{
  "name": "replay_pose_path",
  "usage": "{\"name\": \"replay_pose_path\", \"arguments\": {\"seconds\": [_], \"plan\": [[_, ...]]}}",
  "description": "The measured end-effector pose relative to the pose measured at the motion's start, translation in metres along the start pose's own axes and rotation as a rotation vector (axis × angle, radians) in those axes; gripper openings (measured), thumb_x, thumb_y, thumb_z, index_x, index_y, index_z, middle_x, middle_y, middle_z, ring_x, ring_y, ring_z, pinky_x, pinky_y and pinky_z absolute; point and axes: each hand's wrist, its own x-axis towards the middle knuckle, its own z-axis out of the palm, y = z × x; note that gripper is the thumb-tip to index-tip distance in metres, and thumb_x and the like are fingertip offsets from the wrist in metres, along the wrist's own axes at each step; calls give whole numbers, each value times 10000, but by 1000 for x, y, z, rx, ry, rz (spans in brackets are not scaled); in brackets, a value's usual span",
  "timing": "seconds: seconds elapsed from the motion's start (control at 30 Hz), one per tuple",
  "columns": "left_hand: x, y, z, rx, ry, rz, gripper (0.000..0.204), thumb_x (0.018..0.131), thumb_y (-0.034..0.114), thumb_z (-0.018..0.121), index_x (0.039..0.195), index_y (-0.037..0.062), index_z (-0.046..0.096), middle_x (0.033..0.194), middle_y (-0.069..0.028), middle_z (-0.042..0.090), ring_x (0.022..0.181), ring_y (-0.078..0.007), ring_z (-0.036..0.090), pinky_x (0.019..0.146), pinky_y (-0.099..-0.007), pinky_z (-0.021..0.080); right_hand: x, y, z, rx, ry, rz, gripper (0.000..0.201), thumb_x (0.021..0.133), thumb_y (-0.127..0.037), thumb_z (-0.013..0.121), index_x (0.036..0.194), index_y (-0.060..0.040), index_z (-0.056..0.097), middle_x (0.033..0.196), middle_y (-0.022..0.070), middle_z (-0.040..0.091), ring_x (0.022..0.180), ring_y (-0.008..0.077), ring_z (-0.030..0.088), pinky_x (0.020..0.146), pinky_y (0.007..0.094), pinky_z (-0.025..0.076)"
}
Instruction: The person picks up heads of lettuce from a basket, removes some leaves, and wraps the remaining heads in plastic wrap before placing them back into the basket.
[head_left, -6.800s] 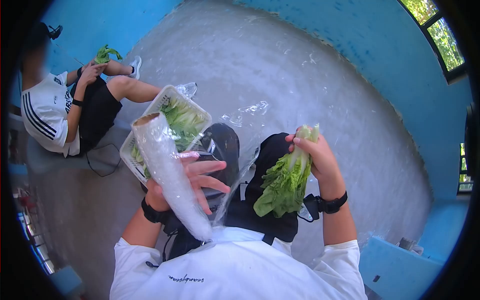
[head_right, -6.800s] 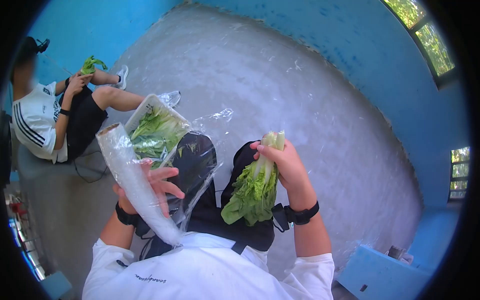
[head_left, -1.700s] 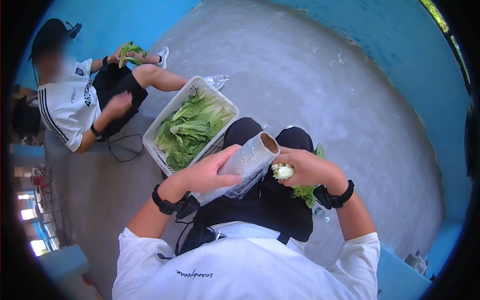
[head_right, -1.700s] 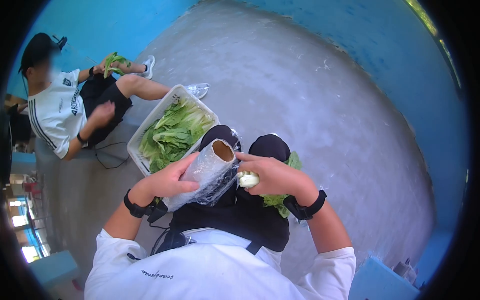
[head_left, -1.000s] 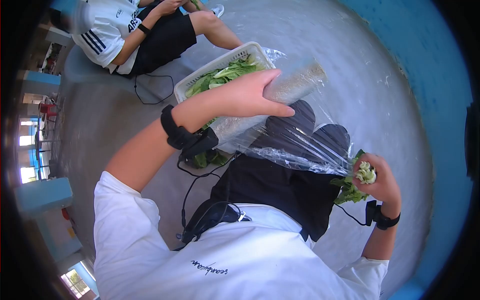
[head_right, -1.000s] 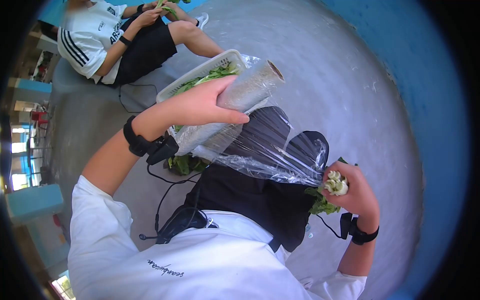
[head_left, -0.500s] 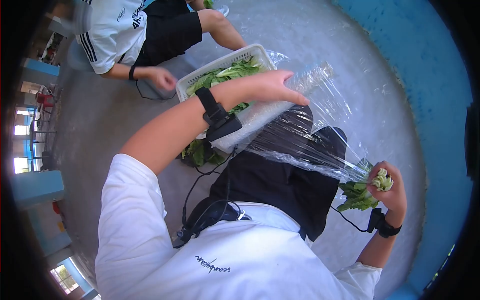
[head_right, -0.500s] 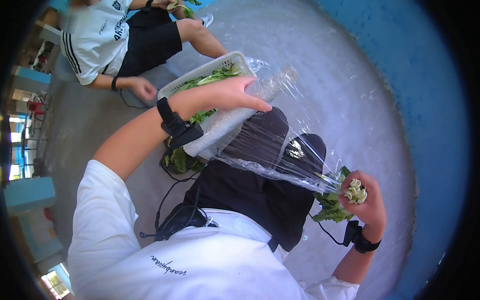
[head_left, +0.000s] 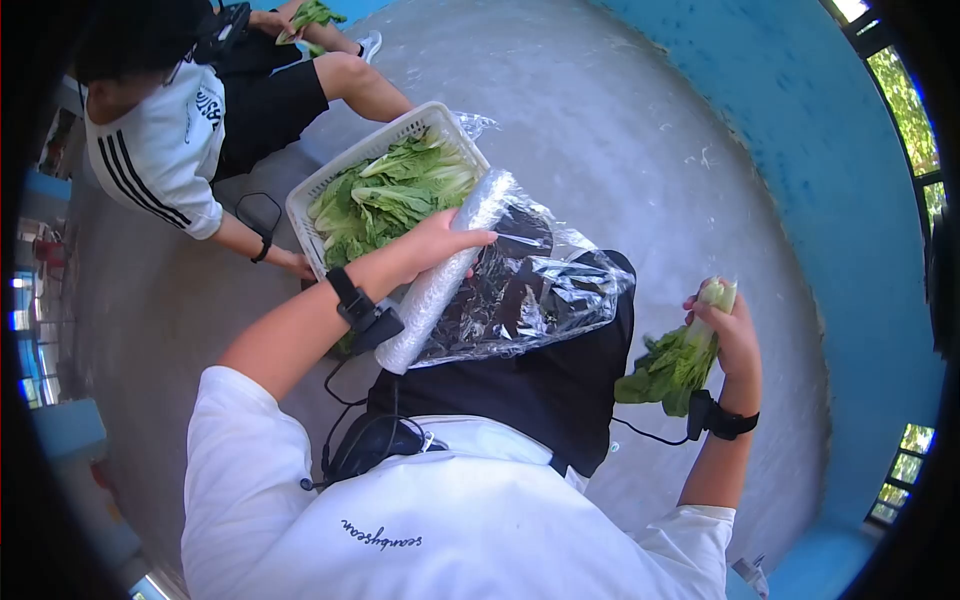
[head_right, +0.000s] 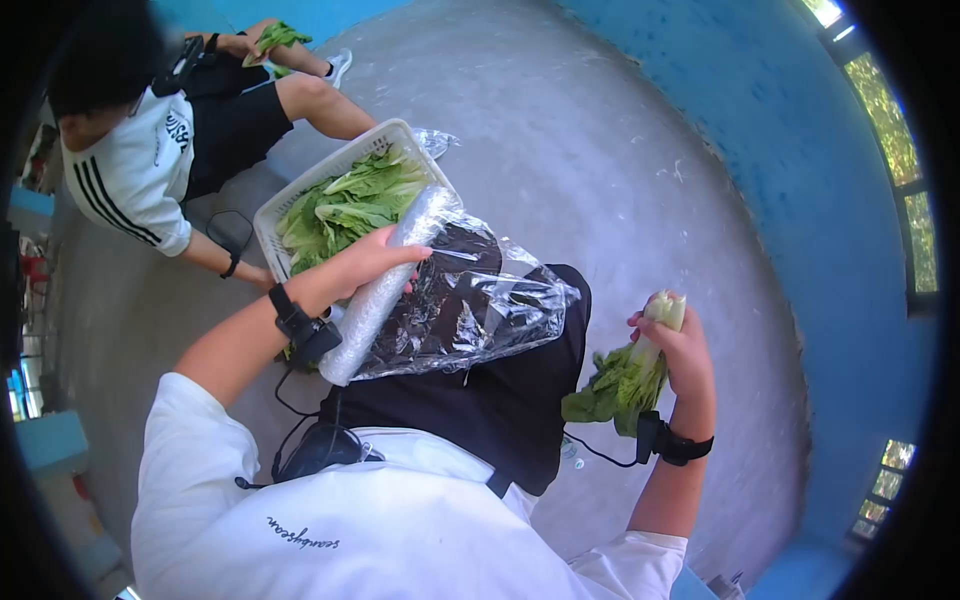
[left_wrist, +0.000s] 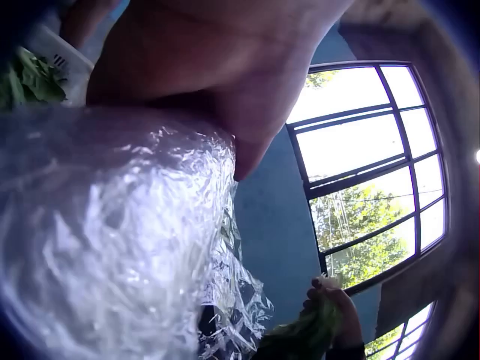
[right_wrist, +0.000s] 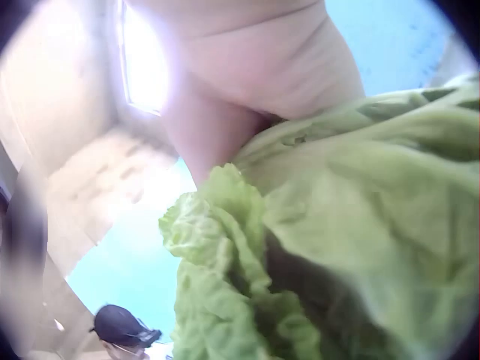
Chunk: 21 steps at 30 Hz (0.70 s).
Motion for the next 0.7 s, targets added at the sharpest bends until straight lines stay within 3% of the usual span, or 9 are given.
{"name": "replay_pose_path", "arguments": {"seconds": [0.07,0.2,0.3,0.33,0.37,0.5,0.53,0.63,0.7], "plan": [[8,1,0,-60,-5,-12,521,934,299,732,1302,41,468,937,-64,590,740,-143,636,649,-300,576,13,-16,-8,132,-57,6,281,841,-109,665,1092,-35,562,892,76,634,787,186,639,730,327,532],[12,-15,-10,52,179,-59,628,940,277,729,1396,68,351,1024,-99,571,723,-163,637,604,-362,597,14,-29,4,479,-237,78,324,867,-159,686,1138,-49,547,875,52,589,776,173,620,715,324,525],[0,-8,-13,-58,141,-46,645,921,330,750,1378,26,413,999,-109,618,784,-148,654,616,-319,563,17,-55,27,602,-316,129,338,878,-175,687,1158,-55,539,872,47,574,774,162,613,714,315,524],[-4,-8,-10,-105,145,-14,595,942,312,728,1364,32,417,928,-84,605,714,-145,650,579,-312,551,19,-58,34,621,-336,136,337,881,-177,686,1160,-57,539,870,46,573,774,159,613,714,313,526],[-4,-8,-10,-135,144,-24,595,951,291,717,1390,41,404,965,-81,596,730,-153,649,605,-324,566,24,-62,36,639,-359,147,336,885,-179,685,1162,-59,538,868,46,571,774,157,613,715,311,527],[-10,-1,-17,-160,121,-52,569,977,239,676,1439,53,400,1084,-77,587,812,-164,653,689,-340,591,69,-59,56,266,-542,213,334,878,-169,700,1157,-21,593,885,61,625,764,167,650,690,323,544],[-10,-2,-19,-139,110,-51,554,982,235,667,1437,51,412,1107,-78,591,837,-161,655,705,-336,588,74,-55,64,189,-514,228,328,872,-155,702,1147,2,617,903,72,653,771,169,666,694,331,554],[-8,-8,-21,-57,163,28,544,984,223,649,1445,44,423,1156,-83,601,896,-157,657,755,-334,576,98,-41,78,50,-554,246,345,883,-146,682,1191,-4,620,911,50,627,803,154,652,715,319,556],[-8,-9,-19,-1,169,91,576,977,211,649,1472,47,402,1145,-82,606,895,-159,658,781,-341,572,105,-43,83,90,-576,256,482,873,-140,688,1319,15,593,934,48,638,819,147,651,734,315,553]]}}
